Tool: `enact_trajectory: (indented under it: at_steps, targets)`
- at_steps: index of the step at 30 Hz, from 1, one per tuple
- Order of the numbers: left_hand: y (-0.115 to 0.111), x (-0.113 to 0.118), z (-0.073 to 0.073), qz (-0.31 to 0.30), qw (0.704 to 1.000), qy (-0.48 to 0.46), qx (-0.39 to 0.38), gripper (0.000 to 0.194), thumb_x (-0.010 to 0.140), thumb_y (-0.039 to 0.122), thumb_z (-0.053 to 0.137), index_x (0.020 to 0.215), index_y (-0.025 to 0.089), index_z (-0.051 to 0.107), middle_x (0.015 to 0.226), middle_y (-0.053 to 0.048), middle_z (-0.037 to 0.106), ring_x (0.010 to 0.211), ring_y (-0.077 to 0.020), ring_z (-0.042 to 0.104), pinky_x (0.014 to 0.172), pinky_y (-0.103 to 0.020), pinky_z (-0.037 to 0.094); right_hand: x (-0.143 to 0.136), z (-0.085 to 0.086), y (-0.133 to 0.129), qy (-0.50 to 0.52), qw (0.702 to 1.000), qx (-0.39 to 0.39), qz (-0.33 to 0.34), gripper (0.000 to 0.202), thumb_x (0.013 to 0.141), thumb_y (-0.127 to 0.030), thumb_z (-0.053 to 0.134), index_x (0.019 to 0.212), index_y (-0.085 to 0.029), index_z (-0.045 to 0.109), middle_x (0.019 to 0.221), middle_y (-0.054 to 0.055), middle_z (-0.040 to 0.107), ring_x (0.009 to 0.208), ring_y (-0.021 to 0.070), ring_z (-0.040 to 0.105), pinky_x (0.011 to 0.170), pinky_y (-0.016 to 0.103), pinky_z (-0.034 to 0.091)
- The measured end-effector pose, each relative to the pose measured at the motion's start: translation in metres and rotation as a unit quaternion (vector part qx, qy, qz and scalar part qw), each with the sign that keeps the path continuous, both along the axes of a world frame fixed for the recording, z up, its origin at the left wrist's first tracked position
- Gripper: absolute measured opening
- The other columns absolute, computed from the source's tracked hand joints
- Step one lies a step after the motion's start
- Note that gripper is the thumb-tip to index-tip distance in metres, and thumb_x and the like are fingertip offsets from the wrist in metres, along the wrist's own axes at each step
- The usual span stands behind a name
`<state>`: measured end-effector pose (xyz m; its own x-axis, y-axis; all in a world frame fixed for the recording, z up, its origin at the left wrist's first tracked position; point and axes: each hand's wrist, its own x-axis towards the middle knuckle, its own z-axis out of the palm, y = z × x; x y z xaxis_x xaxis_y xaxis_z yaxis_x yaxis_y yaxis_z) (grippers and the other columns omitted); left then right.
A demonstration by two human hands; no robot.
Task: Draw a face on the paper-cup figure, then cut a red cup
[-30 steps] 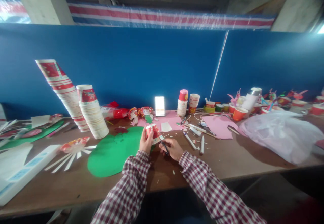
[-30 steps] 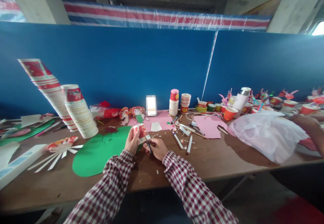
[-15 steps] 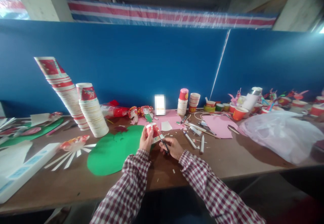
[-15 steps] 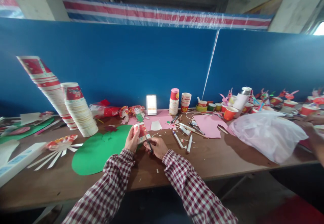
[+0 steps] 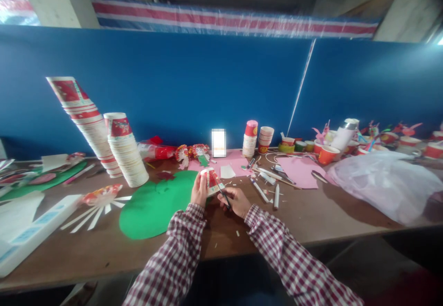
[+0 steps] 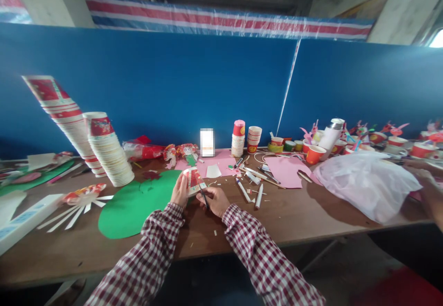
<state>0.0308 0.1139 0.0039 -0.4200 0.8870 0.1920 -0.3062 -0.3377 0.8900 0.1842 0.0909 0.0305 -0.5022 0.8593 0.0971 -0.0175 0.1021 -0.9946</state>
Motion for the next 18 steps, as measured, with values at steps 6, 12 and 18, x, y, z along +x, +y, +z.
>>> enact_trajectory:
  at_steps: [6, 12, 18]
  targets:
    - [0.0003, 0.0001, -0.0004, -0.007, 1.0, 0.002, 0.008, 0.059, 0.07, 0.058, 0.064, 0.111, 0.016, 0.058, 0.094, -0.009, 0.069, 0.077, -0.0167, 0.065, 0.07, -0.028, 0.052, 0.0006, 0.0, 0.0003, -0.004, 1.0, 0.006, 0.004, 0.036, 0.072, -0.05, 0.066, 0.075, -0.015, 0.06, 0.054, -0.002, 0.056, 0.044, 0.01, 0.052, 0.041, 0.02, 0.039]
    - [0.0007, -0.0001, -0.0006, -0.012, 1.0, 0.002, 0.009, 0.058, 0.07, 0.058, 0.064, 0.109, 0.016, 0.06, 0.094, -0.008, 0.069, 0.076, -0.0166, 0.066, 0.069, -0.027, 0.052, 0.0009, 0.004, -0.0022, -0.004, 1.0, 0.009, 0.004, 0.035, 0.071, -0.05, 0.066, 0.072, -0.015, 0.059, 0.053, -0.002, 0.055, 0.043, 0.0105, 0.05, 0.04, 0.021, 0.038]
    - [0.0018, -0.0003, -0.0025, -0.014, 1.0, 0.002, 0.011, 0.056, 0.071, 0.057, 0.064, 0.108, 0.016, 0.059, 0.094, -0.008, 0.069, 0.078, -0.0164, 0.065, 0.07, -0.027, 0.052, 0.0009, 0.0024, -0.0013, -0.003, 1.0, 0.024, 0.004, 0.034, 0.073, -0.049, 0.065, 0.071, -0.015, 0.059, 0.054, -0.002, 0.055, 0.044, 0.0101, 0.05, 0.042, 0.021, 0.039]
